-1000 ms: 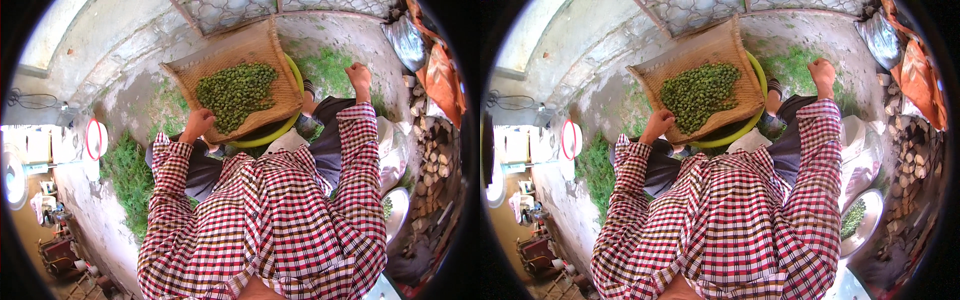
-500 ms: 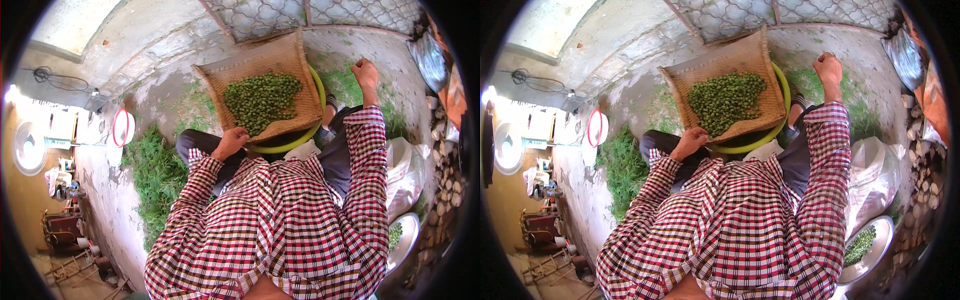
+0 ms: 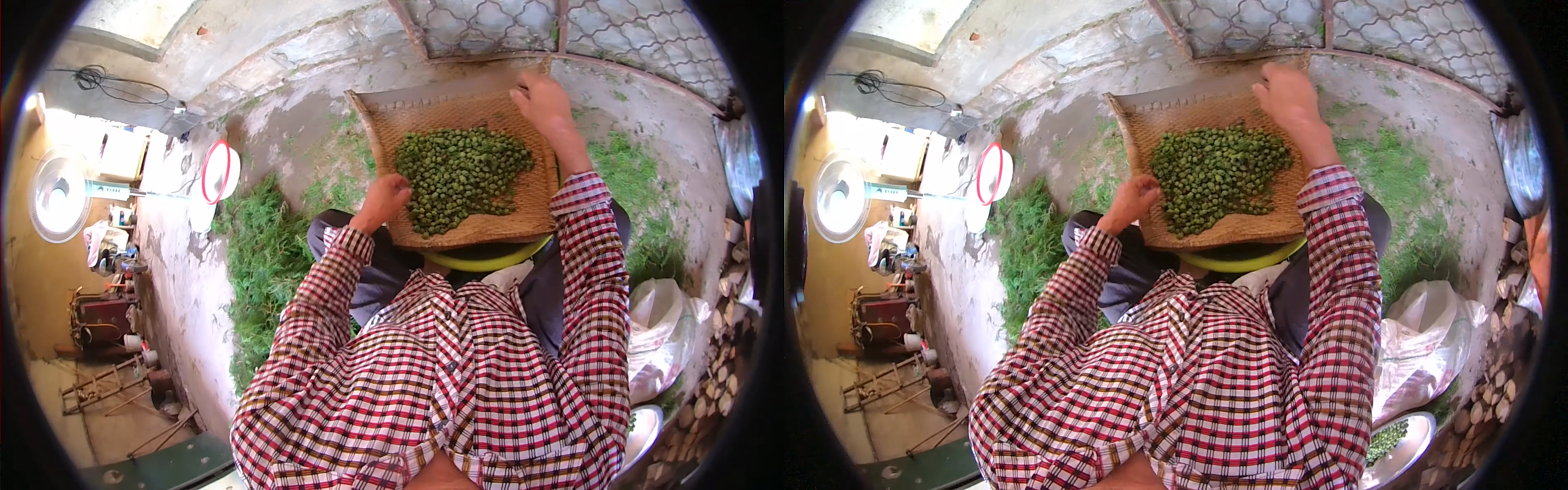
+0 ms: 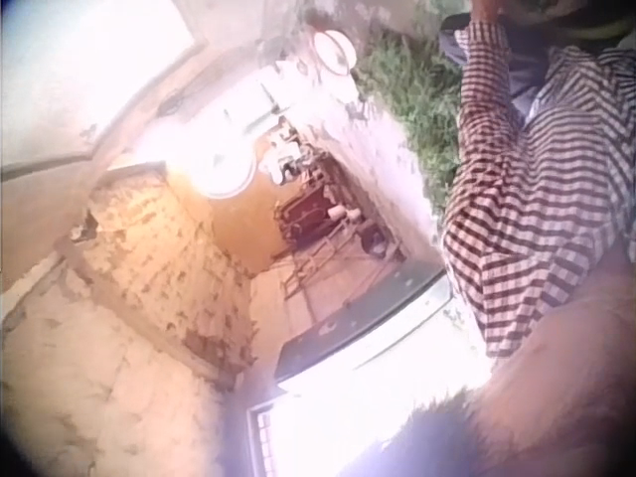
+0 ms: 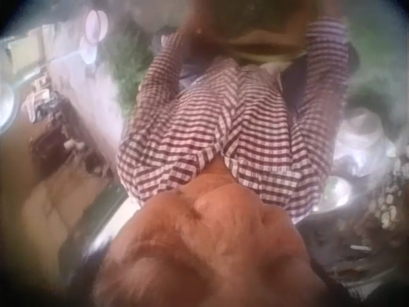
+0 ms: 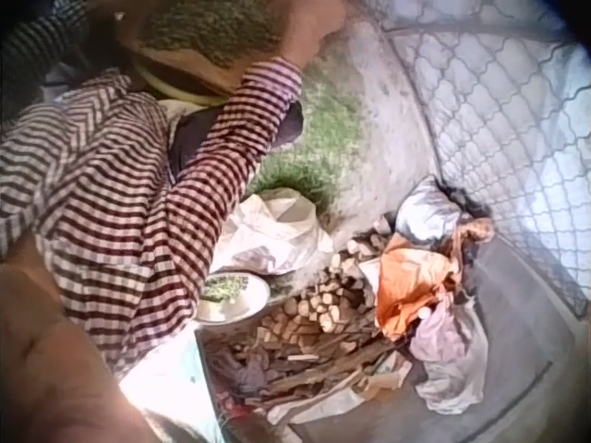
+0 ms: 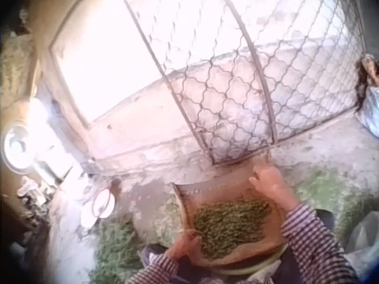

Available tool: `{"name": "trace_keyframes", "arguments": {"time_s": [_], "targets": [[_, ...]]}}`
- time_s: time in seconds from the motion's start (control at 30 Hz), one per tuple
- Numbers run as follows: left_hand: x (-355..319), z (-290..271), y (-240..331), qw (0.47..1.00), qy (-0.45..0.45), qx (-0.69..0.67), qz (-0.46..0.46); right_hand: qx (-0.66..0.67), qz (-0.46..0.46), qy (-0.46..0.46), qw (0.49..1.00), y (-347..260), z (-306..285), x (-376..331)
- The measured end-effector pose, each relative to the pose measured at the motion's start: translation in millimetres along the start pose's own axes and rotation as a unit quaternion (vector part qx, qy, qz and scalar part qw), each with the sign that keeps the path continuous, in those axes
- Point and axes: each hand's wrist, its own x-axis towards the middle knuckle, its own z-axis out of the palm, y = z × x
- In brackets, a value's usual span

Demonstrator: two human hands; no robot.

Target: The person picks green berries from a pile of branches and places them into a woven tray, then sorts through the berries to remove debris.

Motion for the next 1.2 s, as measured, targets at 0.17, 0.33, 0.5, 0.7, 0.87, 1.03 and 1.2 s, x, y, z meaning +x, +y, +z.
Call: {"name": "trace_keyframes", "arguments": {"time_s": [0.17, 0.33, 0.5, 0.7, 0.87, 1.03, 1.2], "targets": [[51.0, -1.7, -9.2, 0.996, 0.037, 0.066, 0.043, 0.03, -0.171, -0.027, 0.984, -39.9, 14.5, -13.4], [86.3, 18.2, -21.7, 0.976, 0.026, 0.218, 0.018, 0.026, -0.204, -0.09, 0.975, -59.3, -1.4, -24.0], [96.0, 39.4, -27.2, 0.971, 0.004, 0.24, 0.005, 0.023, -0.185, -0.05, 0.981, -55.1, -19.1, -16.9], [92.0, 42.6, -26.5, 0.948, 0.034, 0.314, 0.027, 0.022, -0.182, -0.051, 0.982, -59.9, -26.1, -17.4], [102.3, 51.4, -36.8, 0.944, 0.012, 0.329, 0.031, 0.02, -0.186, -0.066, 0.98, -62.6, -24.7, -17.2], [104.1, 51.9, -33.6, 0.926, -0.017, 0.375, 0.02, 0.027, -0.18, -0.073, 0.981, -63.5, -24.2, -17.9], [107.6, 47.8, -36.3, 0.967, 0.012, 0.249, -0.053, 0.032, -0.172, -0.077, 0.982, -64.6, -25.5, -16.4]]}}
